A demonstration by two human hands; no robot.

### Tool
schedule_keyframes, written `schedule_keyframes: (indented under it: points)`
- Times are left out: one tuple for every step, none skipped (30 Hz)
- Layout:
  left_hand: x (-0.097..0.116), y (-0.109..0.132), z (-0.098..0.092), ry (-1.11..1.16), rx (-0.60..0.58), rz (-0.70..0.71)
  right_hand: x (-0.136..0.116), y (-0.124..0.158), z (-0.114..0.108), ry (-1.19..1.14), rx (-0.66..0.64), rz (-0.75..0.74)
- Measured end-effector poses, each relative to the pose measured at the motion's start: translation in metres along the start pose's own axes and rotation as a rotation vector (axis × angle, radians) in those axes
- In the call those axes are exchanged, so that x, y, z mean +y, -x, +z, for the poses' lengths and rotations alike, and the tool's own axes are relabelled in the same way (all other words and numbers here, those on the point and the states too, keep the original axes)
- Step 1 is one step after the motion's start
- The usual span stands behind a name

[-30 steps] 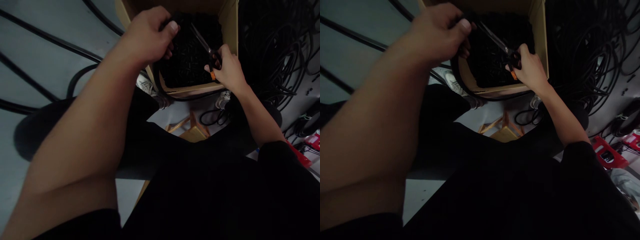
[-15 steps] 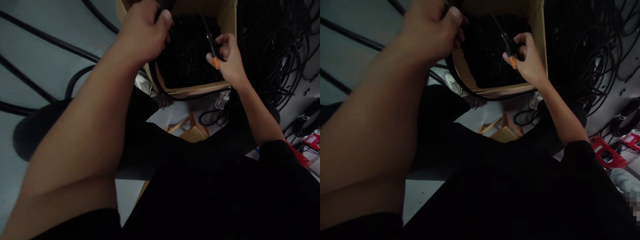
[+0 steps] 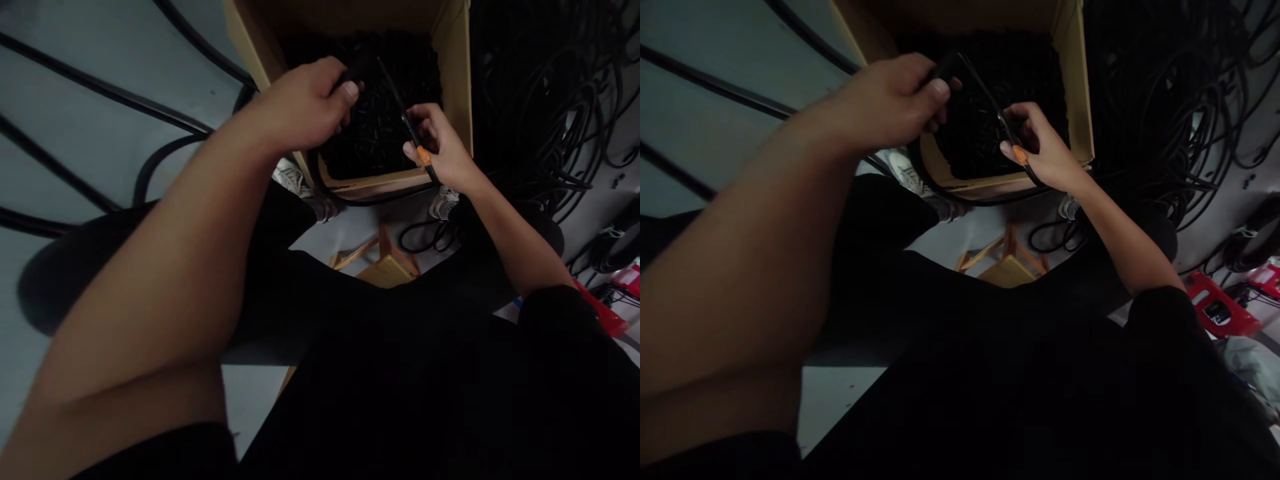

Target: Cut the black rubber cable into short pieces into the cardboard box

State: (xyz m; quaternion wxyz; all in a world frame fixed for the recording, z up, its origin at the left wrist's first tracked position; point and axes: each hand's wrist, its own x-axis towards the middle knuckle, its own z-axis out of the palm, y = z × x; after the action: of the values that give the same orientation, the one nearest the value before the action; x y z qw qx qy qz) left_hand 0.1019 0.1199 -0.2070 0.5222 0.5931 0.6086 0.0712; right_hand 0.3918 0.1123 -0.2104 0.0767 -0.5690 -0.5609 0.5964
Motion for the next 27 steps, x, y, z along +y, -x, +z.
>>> schedule_keyframes:
  points:
    - [0.002, 0.000, -0.001, -0.008, 0.000, -0.008, 0.000, 0.000, 0.002, -0.020, -0.004, 0.016]
    - [0.003, 0.000, -0.001, 0.000, 0.001, -0.016, 0.000, 0.001, 0.004, -0.037, -0.005, 0.035]
    - [0.003, -0.001, -0.001, 0.016, -0.002, -0.021, 0.001, 0.001, 0.006, -0.053, -0.007, 0.053]
    - [0.004, -0.001, -0.001, 0.035, -0.008, -0.020, 0.001, 0.000, 0.007, -0.070, -0.015, 0.062]
    - [0.003, -0.001, -0.001, 0.052, -0.013, -0.016, 0.002, 0.000, 0.008, -0.087, -0.025, 0.063]
    - [0.003, -0.001, 0.000, 0.063, -0.020, -0.010, 0.004, -0.001, 0.009, -0.101, -0.036, 0.059]
    - [0.002, -0.002, 0.002, 0.062, -0.027, -0.002, 0.006, -0.001, 0.010, -0.112, -0.044, 0.051]
    - [0.001, -0.002, 0.003, 0.050, -0.038, 0.007, 0.008, -0.002, 0.010, -0.120, -0.053, 0.041]
    - [-0.001, -0.003, 0.005, 0.032, -0.046, 0.015, 0.009, -0.003, 0.010, -0.124, -0.062, 0.031]
    - [-0.002, -0.003, 0.007, 0.011, -0.055, 0.024, 0.011, -0.003, 0.010, -0.125, -0.069, 0.025]
    - [-0.004, -0.004, 0.008, -0.009, -0.066, 0.034, 0.011, -0.004, 0.011, -0.121, -0.072, 0.026]
    - [-0.005, -0.004, 0.010, -0.025, -0.081, 0.045, 0.011, -0.004, 0.011, -0.114, -0.071, 0.033]
    - [-0.006, -0.004, 0.011, -0.038, -0.089, 0.054, 0.010, -0.004, 0.011, -0.108, -0.067, 0.044]
    - [-0.007, -0.004, 0.012, -0.045, -0.094, 0.060, 0.008, -0.004, 0.012, -0.108, -0.060, 0.056]
    - [-0.007, -0.004, 0.013, -0.050, -0.091, 0.062, 0.006, -0.004, 0.013, -0.116, -0.053, 0.066]
    - [-0.007, -0.004, 0.014, -0.051, -0.094, 0.062, 0.003, -0.003, 0.014, -0.131, -0.050, 0.073]
    - [-0.006, -0.003, 0.014, -0.050, -0.093, 0.061, 0.001, -0.003, 0.014, -0.149, -0.049, 0.076]
    - [-0.006, -0.003, 0.015, -0.049, -0.095, 0.059, -0.002, -0.003, 0.015, -0.168, -0.049, 0.079]
    - [-0.005, -0.002, 0.015, -0.050, -0.096, 0.060, -0.004, -0.003, 0.015, -0.185, -0.045, 0.081]
    - [-0.004, -0.002, 0.015, -0.055, -0.103, 0.066, -0.007, -0.003, 0.015, -0.194, -0.041, 0.083]
    - [-0.004, -0.002, 0.015, -0.066, -0.102, 0.072, -0.009, -0.002, 0.016, -0.197, -0.037, 0.083]
    - [-0.004, -0.002, 0.015, -0.081, -0.100, 0.076, -0.011, -0.002, 0.015, -0.192, -0.033, 0.081]
    - [-0.004, -0.002, 0.014, -0.097, -0.098, 0.078, -0.013, -0.001, 0.015, -0.181, -0.037, 0.079]
    - [-0.004, -0.003, 0.013, -0.113, -0.099, 0.078, -0.014, 0.000, 0.015, -0.167, -0.043, 0.078]
    - [-0.005, -0.003, 0.012, -0.124, -0.099, 0.076, -0.015, 0.000, 0.015, -0.156, -0.051, 0.081]
    - [-0.006, -0.004, 0.011, -0.130, -0.096, 0.073, -0.015, 0.001, 0.015, -0.150, -0.059, 0.088]
    - [-0.007, -0.004, 0.010, -0.132, -0.092, 0.073, -0.014, 0.001, 0.015, -0.151, -0.064, 0.097]
